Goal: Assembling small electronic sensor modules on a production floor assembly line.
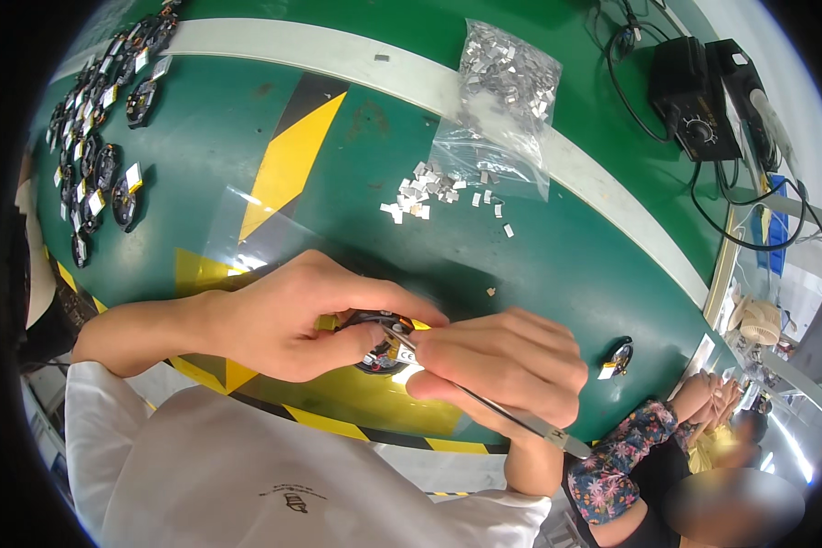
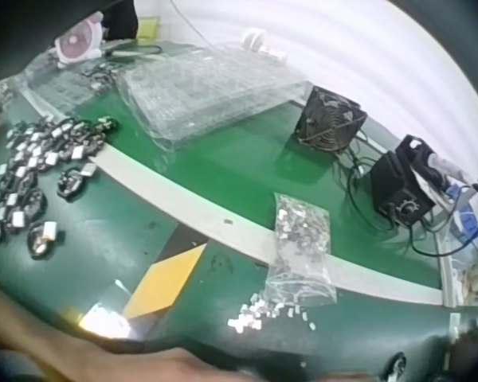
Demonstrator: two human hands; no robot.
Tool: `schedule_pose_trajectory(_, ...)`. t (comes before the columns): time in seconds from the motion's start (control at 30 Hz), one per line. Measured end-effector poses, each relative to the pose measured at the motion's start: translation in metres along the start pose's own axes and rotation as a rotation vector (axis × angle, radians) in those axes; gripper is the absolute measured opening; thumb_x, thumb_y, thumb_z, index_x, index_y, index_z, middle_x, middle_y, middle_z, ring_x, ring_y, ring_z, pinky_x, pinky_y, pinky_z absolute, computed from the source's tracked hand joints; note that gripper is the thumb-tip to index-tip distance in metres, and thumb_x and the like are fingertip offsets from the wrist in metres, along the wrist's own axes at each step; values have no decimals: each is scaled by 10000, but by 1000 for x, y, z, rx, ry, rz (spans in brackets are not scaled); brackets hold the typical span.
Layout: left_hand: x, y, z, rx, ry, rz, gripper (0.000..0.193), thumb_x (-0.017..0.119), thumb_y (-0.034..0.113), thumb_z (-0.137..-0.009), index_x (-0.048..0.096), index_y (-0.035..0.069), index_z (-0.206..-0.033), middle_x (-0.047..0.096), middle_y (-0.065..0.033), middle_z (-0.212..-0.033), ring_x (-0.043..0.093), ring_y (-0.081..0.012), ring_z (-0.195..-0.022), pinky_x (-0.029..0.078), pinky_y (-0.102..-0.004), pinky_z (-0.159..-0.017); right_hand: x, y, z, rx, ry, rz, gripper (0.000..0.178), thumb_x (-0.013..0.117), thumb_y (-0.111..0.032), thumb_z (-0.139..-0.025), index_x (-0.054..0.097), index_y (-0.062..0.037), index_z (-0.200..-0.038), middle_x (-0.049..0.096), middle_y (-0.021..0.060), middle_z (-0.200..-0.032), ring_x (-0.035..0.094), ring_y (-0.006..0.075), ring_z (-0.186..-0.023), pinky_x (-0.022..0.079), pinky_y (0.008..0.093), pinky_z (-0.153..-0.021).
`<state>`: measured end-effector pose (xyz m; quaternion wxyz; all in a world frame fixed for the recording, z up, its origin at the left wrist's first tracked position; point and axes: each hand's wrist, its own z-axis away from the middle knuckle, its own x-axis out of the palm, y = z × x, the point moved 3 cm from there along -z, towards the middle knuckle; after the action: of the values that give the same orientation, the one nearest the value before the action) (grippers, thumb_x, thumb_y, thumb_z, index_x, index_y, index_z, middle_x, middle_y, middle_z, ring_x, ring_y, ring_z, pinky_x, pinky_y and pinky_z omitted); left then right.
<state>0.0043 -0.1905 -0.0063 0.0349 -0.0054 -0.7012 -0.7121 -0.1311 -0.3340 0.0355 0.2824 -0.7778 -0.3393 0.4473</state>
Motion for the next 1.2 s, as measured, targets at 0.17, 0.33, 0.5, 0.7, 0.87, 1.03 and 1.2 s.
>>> schedule_pose_trajectory(0.17,-1,1,2,-41,-4,103,354,523,-40,-904,641,9,-1235,658,-114,-746,602,-187,-568,443,-308,-529,2,-1,0,17,4,-2,313,825,-320,-797,735,-22,-827,737,110,-736,701,235,-615,517,293,-561)
schedule_pose_trajectory(0.33,6,0,-2,43,17,196,223,507,32,-936,654,-11,-1097,626,-130,-684,582,-215,-539,447,-344,-522,-2,-12,1,41,-41,91,297,835,-321,-772,736,-52,-850,730,83,-729,706,235,-628,505,291,-564)
schedule_pose_trajectory(0.5,6,0,5,56,88,166,170,498,56,-937,584,-34,-1052,624,-145,-645,589,-228,-524,440,-364,-507,4,-5,2,58,2,32,304,819,-352,-808,725,-63,-808,726,83,-704,692,236,-596,499,296,-558)
schedule_pose_trajectory(0.7,6,-7,5,57,80,210,135,492,67,-947,527,-41,-1020,621,-135,-602,619,-222,-486,471,-361,-498,-8,0,11,81,74,12,426,778,-423,-868,650,-25,-783,672,94,-665,638,233,-569,453,305,-538)
schedule_pose_trajectory(0.87,2,1,1,0,56,281,127,477,83,-972,524,-28,-1012,637,-136,-647,656,-202,-512,502,-336,-514,-19,1,14,96,132,-29,426,779,-415,-874,628,-33,-762,655,84,-658,625,217,-556,445,304,-529)
schedule_pose_trajectory(1.03,1,8,0,-53,23,264,119,515,68,-995,533,16,-1100,654,-74,-774,653,-140,-641,508,-306,-578,-30,6,26,109,292,-50,359,769,-349,-903,590,-41,-855,581,63,-663,572,199,-573,464,315,-524)
schedule_pose_trajectory(1.2,0,-2,4,-73,40,124,166,559,26,-990,611,14,-1147,683,-77,-867,663,-117,-714,525,-284,-620,-22,22,15,128,519,-107,291,717,-248,-949,613,18,-897,677,175,-746,643,234,-555,517,309,-530)
